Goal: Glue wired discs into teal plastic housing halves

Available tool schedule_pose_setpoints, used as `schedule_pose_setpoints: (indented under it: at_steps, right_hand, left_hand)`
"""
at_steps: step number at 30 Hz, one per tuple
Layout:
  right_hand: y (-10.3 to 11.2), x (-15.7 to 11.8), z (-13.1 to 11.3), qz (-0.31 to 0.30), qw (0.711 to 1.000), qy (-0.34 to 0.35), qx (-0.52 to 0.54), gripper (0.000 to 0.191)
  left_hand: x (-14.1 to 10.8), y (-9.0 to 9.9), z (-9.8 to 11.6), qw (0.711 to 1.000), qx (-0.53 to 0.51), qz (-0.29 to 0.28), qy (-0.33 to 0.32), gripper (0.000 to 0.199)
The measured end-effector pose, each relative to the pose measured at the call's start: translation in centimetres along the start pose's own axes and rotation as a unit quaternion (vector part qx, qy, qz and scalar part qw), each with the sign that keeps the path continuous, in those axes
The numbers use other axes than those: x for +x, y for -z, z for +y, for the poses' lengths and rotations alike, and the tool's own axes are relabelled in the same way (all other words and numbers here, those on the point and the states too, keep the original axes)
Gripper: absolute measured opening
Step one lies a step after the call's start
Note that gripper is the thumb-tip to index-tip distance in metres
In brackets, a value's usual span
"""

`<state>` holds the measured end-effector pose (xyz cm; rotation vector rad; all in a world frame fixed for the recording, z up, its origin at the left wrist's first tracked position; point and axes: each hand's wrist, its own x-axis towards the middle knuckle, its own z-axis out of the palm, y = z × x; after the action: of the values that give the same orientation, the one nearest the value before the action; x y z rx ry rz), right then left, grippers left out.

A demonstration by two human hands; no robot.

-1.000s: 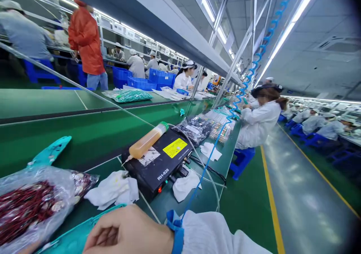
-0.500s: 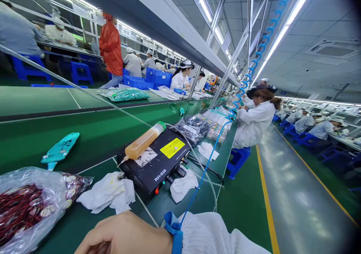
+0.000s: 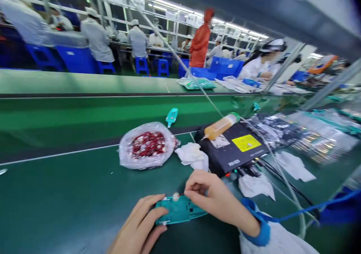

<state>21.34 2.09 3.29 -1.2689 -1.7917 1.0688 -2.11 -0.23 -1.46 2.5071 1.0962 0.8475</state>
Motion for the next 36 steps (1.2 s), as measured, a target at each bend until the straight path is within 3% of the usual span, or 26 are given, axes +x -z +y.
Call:
schedule_pose_setpoints:
  at_steps: [5, 11, 26, 36]
  right_hand:
    - [-0.2, -0.4, 0.4, -0.066, 0.997, 0.004, -0.037, 0.01]
    - [-0.5, -0.7, 0.6, -0.1, 0.991, 0.003, -0.087, 0.013]
    - [-0.8, -0.5, 0.4, -0.114, 0.989, -0.032, -0.09, 0.016]
    - [-1.2, -0.9, 0.7, -0.107, 0.984, -0.017, -0.143, 0.019]
  left_hand:
    - [0.7, 1.0, 1.7, 0.999, -0.013, -0.014, 0.031, 0.015]
    - [-0.1, 0.5, 1.3, 0.999, -0.023, -0.013, 0.028, 0.017]
    - [0.0, 0.5, 1.5, 0.997, -0.043, -0.043, 0.042, 0.024]
    - [0.1, 0.9, 1.9, 0.998, -0.018, -0.06, 0.032, 0.028]
